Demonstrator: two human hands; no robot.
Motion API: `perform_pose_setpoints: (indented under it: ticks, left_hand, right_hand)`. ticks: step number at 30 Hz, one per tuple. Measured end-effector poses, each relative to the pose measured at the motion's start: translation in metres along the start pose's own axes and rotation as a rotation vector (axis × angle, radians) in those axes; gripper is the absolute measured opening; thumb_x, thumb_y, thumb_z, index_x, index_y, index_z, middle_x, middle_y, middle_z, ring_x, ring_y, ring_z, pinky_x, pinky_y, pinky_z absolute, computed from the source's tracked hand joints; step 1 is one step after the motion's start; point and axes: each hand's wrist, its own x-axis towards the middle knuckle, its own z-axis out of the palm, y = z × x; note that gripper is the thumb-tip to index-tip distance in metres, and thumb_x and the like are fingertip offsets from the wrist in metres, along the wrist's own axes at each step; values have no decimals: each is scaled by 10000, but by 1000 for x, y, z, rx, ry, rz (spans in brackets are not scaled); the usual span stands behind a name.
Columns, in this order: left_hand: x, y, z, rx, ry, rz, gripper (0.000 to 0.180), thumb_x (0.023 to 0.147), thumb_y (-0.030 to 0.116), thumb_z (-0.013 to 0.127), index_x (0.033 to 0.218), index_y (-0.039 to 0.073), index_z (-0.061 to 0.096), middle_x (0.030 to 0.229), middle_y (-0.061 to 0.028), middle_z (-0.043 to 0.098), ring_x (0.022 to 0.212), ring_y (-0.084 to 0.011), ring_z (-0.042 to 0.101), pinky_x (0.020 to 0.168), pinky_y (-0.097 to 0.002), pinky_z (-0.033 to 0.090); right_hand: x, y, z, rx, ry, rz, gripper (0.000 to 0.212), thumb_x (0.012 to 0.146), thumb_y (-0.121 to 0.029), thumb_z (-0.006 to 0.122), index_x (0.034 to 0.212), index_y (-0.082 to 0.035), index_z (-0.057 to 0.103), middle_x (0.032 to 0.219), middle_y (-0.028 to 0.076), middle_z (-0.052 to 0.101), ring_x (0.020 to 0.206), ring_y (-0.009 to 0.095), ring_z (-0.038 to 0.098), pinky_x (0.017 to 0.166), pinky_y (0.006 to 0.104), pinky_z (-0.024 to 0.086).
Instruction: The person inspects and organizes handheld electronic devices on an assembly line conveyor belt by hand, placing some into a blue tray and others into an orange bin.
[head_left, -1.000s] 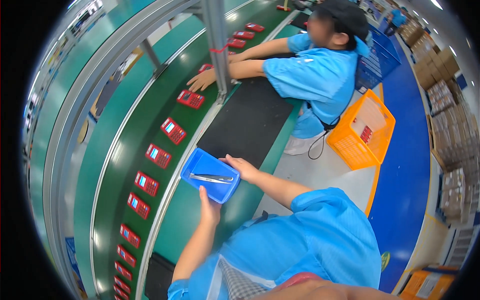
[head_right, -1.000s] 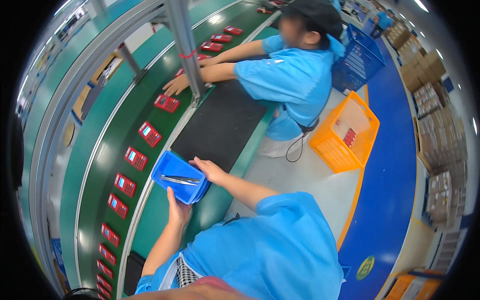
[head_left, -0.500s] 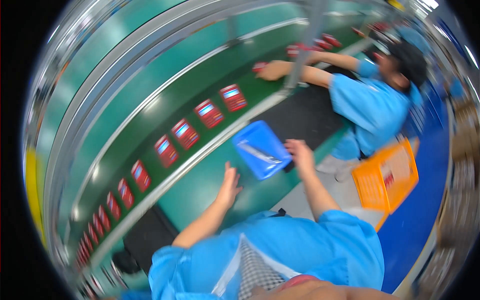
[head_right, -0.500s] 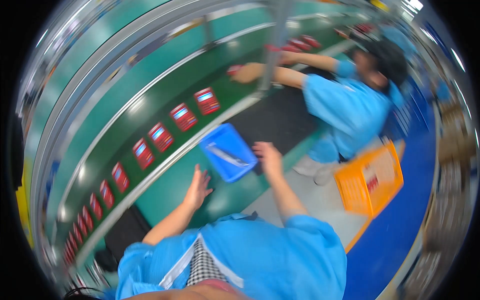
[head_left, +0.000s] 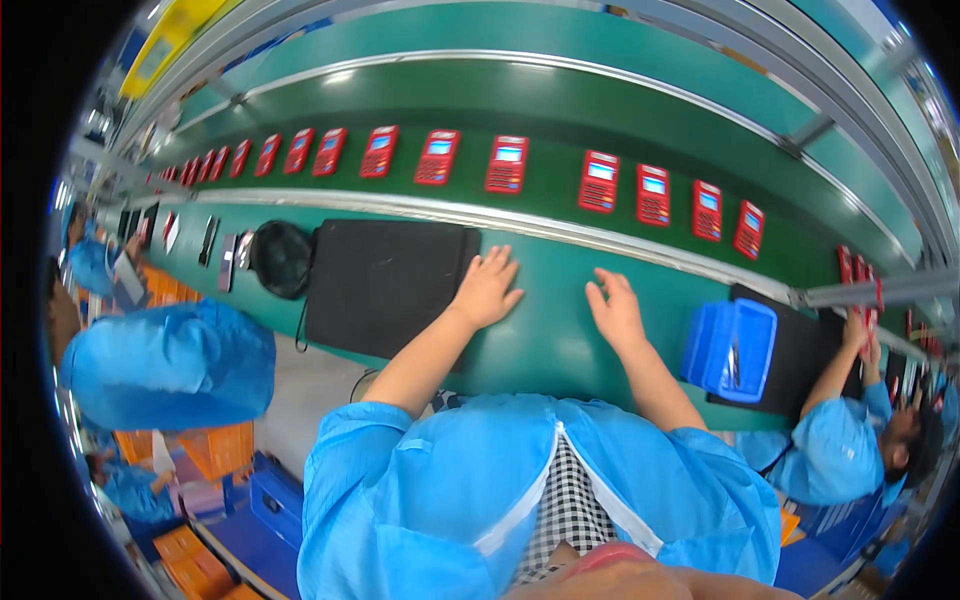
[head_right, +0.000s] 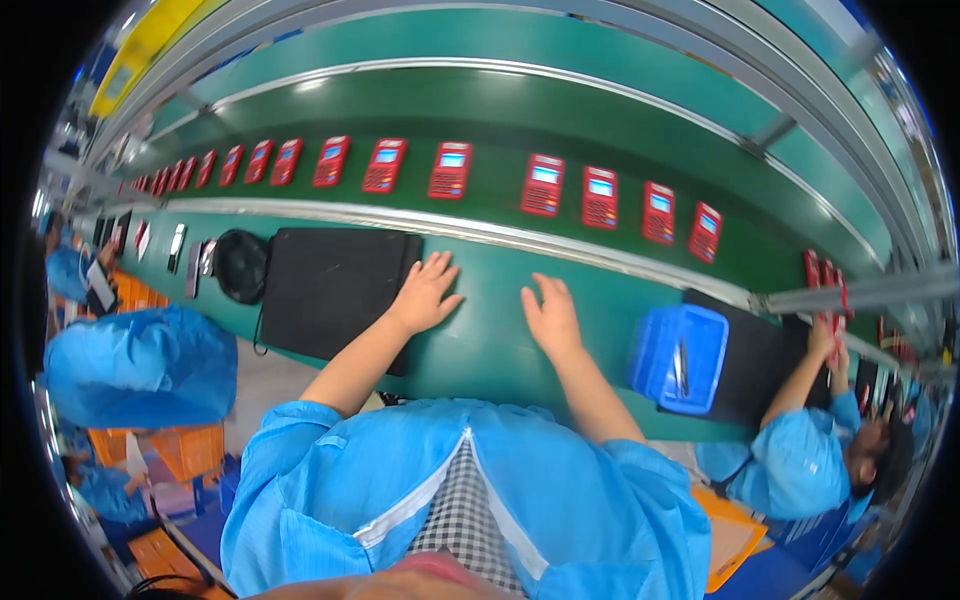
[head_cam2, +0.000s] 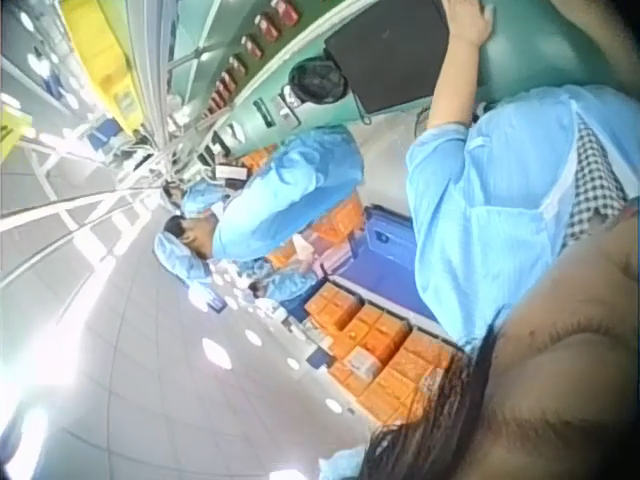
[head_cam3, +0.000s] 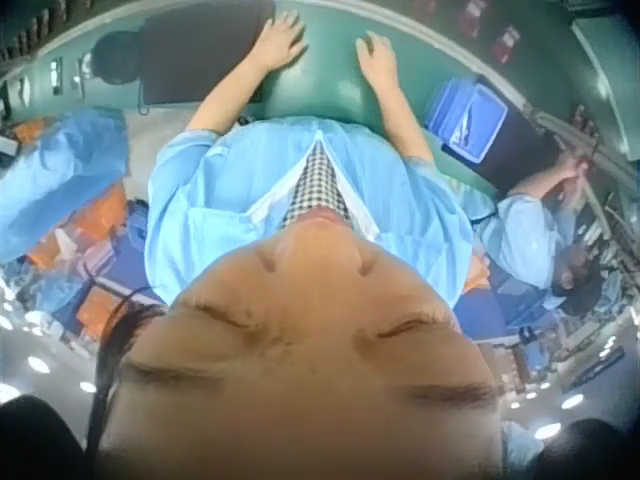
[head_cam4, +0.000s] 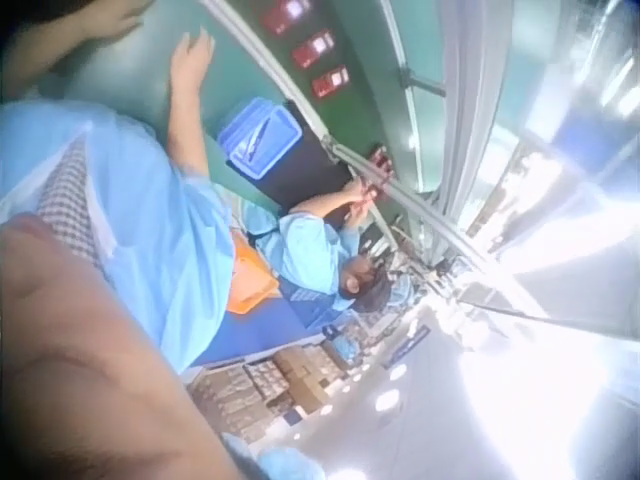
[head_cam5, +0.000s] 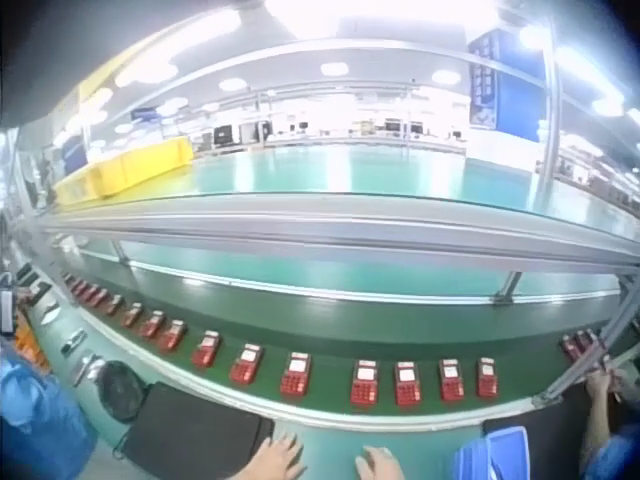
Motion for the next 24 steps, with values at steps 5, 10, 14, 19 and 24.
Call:
perform_pose_setpoints:
  ticks: [5,10,14,19,24]
  left_hand:
    - [-82,-36,-11,-20,307,-362,617,772,385,561,1281,86,383,1368,-205,268,1275,-375,232,992,-548,212]
    - [-131,-51,4,-83,269,-385,634,793,444,514,1296,88,367,1387,-204,238,1283,-367,219,983,-554,199]
    - [-146,-47,12,-415,400,-481,525,833,344,498,1262,53,411,1377,-204,262,1296,-344,214,1020,-503,197]
    - [-244,-39,31,-270,753,-731,405,803,229,542,1161,47,494,1326,-186,359,1242,-360,309,990,-493,259]
    - [-389,9,110,-611,856,-1332,402,822,247,522,1155,24,497,1255,-242,409,1184,-374,370,959,-412,340]
  right_hand:
    - [28,2,68,-413,135,-289,409,757,-207,595,1101,-4,506,1151,215,465,1062,380,441,876,448,377]
    - [12,3,72,-602,84,-244,502,727,-271,596,1157,-39,478,1233,180,413,1153,344,370,891,467,327]
    - [10,8,77,-641,28,-216,494,773,-288,559,1197,-56,455,1280,154,381,1199,323,328,931,476,287]
    - [15,11,82,-706,68,-217,468,812,-319,528,1208,-79,460,1279,140,398,1190,316,353,935,481,301]
    - [25,18,87,-792,91,-313,447,843,-366,476,1184,-77,493,1251,129,435,1137,313,415,875,481,367]
